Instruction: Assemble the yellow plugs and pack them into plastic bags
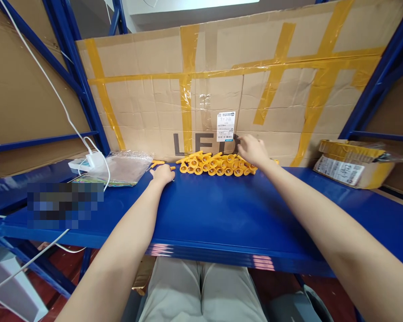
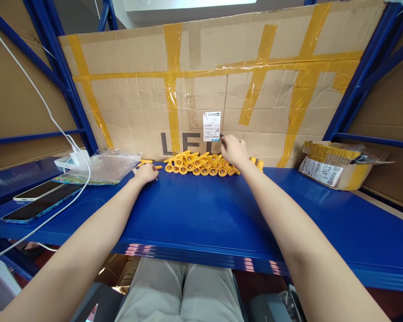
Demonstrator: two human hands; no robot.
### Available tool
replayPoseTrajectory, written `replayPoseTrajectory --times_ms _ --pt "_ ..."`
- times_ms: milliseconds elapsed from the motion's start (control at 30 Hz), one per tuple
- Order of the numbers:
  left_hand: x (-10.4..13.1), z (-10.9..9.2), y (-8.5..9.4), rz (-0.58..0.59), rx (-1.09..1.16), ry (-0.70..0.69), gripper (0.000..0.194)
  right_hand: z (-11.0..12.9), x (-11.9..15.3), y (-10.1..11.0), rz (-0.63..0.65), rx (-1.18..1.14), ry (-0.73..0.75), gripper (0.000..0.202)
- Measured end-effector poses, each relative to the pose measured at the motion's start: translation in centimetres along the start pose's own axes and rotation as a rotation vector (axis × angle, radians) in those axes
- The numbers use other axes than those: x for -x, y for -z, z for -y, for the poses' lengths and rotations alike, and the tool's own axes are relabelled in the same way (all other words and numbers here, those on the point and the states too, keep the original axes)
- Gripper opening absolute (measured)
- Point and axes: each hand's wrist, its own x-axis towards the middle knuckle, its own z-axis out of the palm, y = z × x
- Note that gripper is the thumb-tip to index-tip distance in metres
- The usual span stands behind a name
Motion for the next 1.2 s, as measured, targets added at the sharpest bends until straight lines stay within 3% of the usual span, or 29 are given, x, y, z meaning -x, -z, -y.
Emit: replayPoseTrajectory --times_ms 133,233,333,433,533,700,1200 --pt "-0.1 -0.2 -0.1 -0.003 -0.018 -0.019 0.030 -6.1 2.3 0.8 -0.096 0.063 -0.259 0.040" --pt "-0.2 0.1 -0.5 -0.049 -0.024 -0.033 0.035 -9.8 4.9 0.3 -0.115 0.090 -0.426 0.039" --pt "-0.3 0.5 -0.9 -0.076 -0.028 -0.040 0.044 -12.4 7.1 -0.9 -0.011 0.090 -0.511 0.031" --pt "-0.3 0.6 -1.2 0.003 -0.002 -0.041 0.051 -14.1 8.0 -2.1 0.127 0.059 -0.613 0.025" --pt "-0.3 0.4 -1.3 0.103 0.019 -0.029 0.057 -14.9 7.9 -3.1 0.219 0.006 -0.622 0.031" --pt "-0.1 0.1 -1.1 0.127 0.010 -0.043 0.058 -14.5 7.7 -3.9 0.375 0.094 -0.604 0.045" --pt "0.6 -0.6 -0.3 0.151 -0.084 -0.048 0.058 -14.9 7.7 -3.9 0.459 0.199 -0.528 0.046"
